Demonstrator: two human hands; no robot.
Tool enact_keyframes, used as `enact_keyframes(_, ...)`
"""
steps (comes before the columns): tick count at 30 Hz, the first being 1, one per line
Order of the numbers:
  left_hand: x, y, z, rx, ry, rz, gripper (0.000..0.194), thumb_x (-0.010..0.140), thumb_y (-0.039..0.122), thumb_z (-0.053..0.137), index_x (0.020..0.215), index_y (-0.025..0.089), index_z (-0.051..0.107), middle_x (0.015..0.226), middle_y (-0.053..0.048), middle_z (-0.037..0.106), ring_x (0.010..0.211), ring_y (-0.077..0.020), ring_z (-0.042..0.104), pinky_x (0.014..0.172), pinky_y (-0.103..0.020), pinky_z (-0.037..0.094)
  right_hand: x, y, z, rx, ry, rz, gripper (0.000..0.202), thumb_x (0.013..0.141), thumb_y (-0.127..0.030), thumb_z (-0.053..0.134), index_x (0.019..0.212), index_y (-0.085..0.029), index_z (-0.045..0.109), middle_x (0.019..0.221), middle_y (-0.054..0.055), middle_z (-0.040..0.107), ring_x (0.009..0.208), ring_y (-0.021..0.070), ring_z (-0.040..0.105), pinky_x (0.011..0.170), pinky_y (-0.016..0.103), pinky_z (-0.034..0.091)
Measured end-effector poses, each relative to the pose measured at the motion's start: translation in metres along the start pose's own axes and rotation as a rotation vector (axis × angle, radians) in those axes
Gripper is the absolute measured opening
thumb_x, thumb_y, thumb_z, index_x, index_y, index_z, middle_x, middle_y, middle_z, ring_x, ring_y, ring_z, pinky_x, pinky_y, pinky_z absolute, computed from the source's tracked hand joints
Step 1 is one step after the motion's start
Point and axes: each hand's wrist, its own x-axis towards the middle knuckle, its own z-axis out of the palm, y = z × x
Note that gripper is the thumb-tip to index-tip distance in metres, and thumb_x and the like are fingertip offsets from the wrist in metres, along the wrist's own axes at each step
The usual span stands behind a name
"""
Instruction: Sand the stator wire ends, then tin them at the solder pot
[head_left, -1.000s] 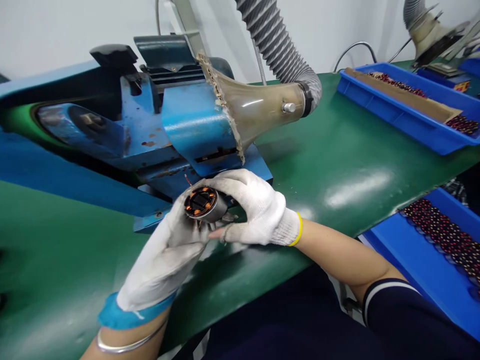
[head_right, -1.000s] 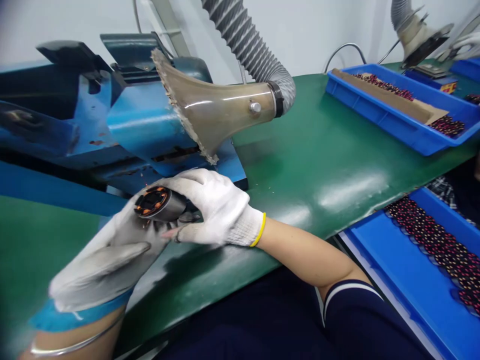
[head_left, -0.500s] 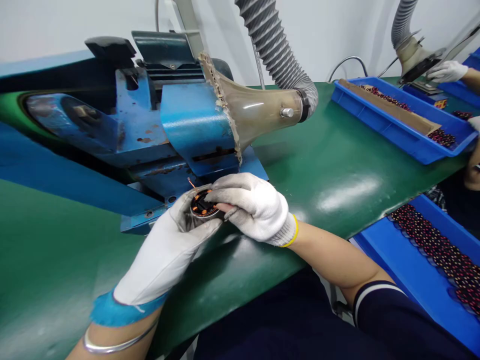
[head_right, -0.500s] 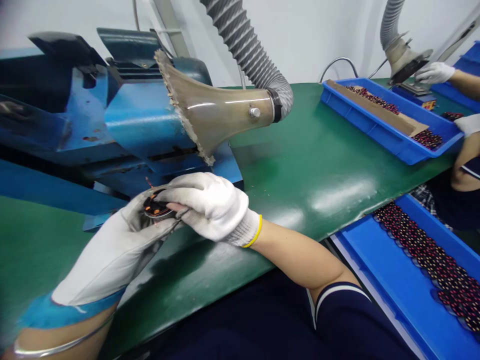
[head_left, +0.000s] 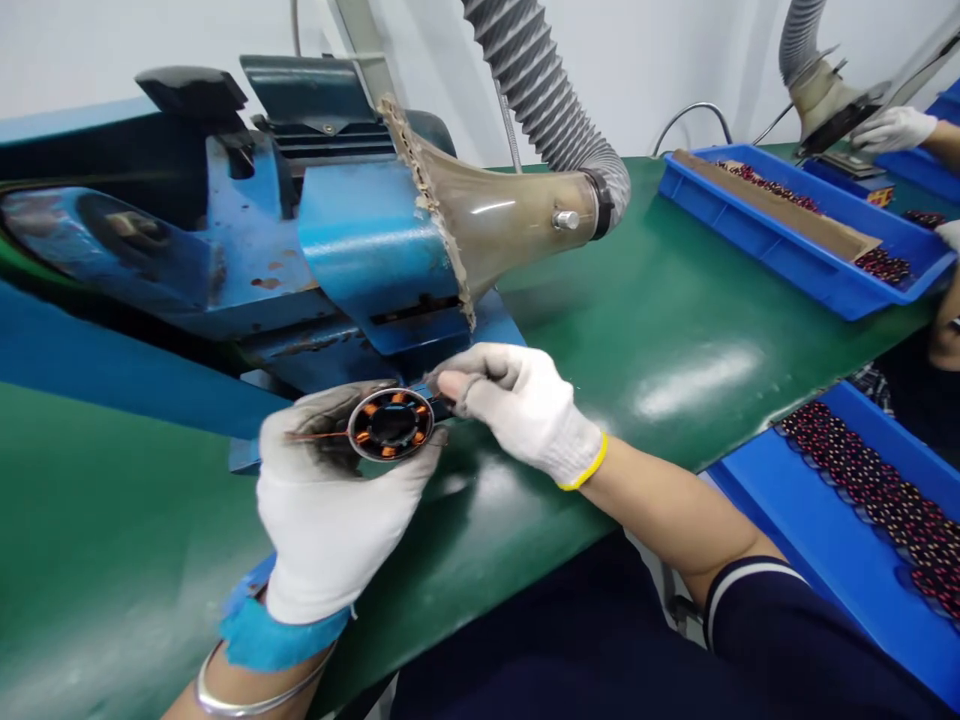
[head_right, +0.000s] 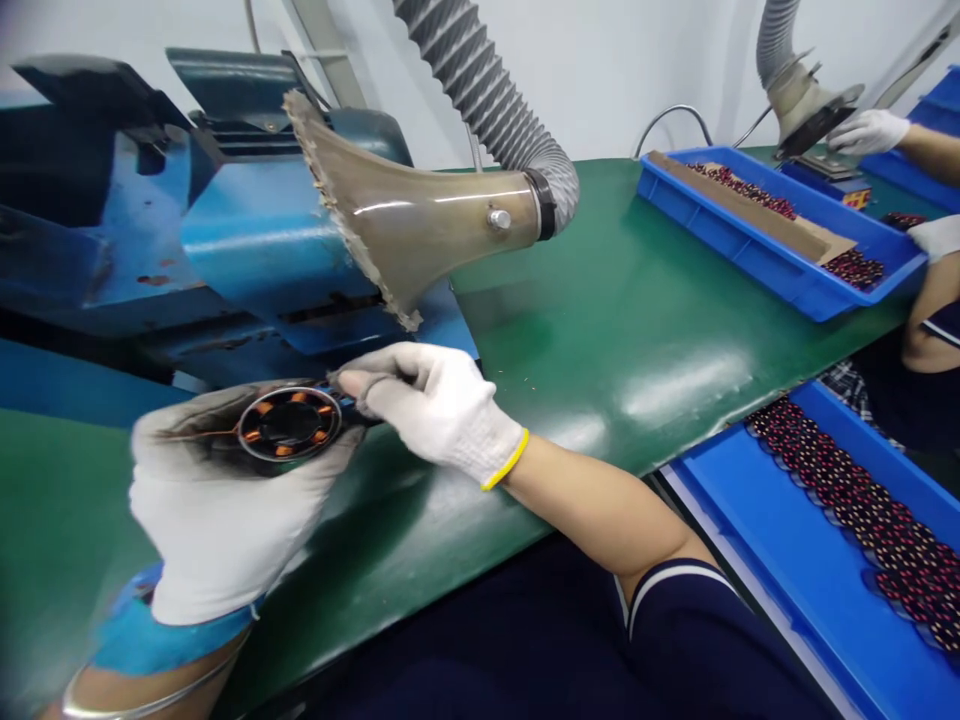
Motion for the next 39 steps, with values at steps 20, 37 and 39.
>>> enact_keyframes(20, -0.001, -0.013, 0.027, -0.131, -0.001, 0.041, 0.065, 0.066, 0.042, 0.091, 0.118, 0.026, 0.056, 0.113, -0.006, 0.069, 0.101, -0.0241, 0.073, 0.094, -0.044, 0.065, -0.007, 0.001, 0.009, -0.191, -0.001, 0.043, 0.069, 0.066, -0.038, 0.110, 0.125, -0.019, 0.080, 0.130, 0.013, 0.081, 0.115, 0.0302, 0.080, 0.106, 0.043, 0.069)
enact_keyframes(37, 0.033, 0.024, 0.037, 0.172, -0.003, -0.081, 0.061, 0.065, 0.059, 0.069, 0.110, 0.018, 0.070, 0.112, -0.019, 0.083, 0.103, -0.0389, 0.080, 0.107, -0.070, 0.062, 0.020, 0.010, 0.004, -0.076, -0.072, -0.129, 0.038, 0.094, -0.032, 0.086, 0.129, -0.019, 0.080, 0.141, 0.009, 0.084, 0.140, 0.0276, 0.076, 0.118, 0.029, 0.062)
enact_keyframes(39, 0.035, 0.023, 0.038, 0.186, 0.007, -0.073, 0.057, 0.064, 0.058, 0.069, 0.106, 0.021, 0.067, 0.111, -0.019, 0.082, 0.101, -0.0380, 0.078, 0.111, -0.071, 0.059, 0.022, 0.014, 0.006, -0.067, -0.045, -0.130, 0.036, 0.094, -0.030, 0.083, 0.129, -0.020, 0.082, 0.139, 0.007, 0.084, 0.139, 0.0263, 0.077, 0.116, 0.026, 0.062)
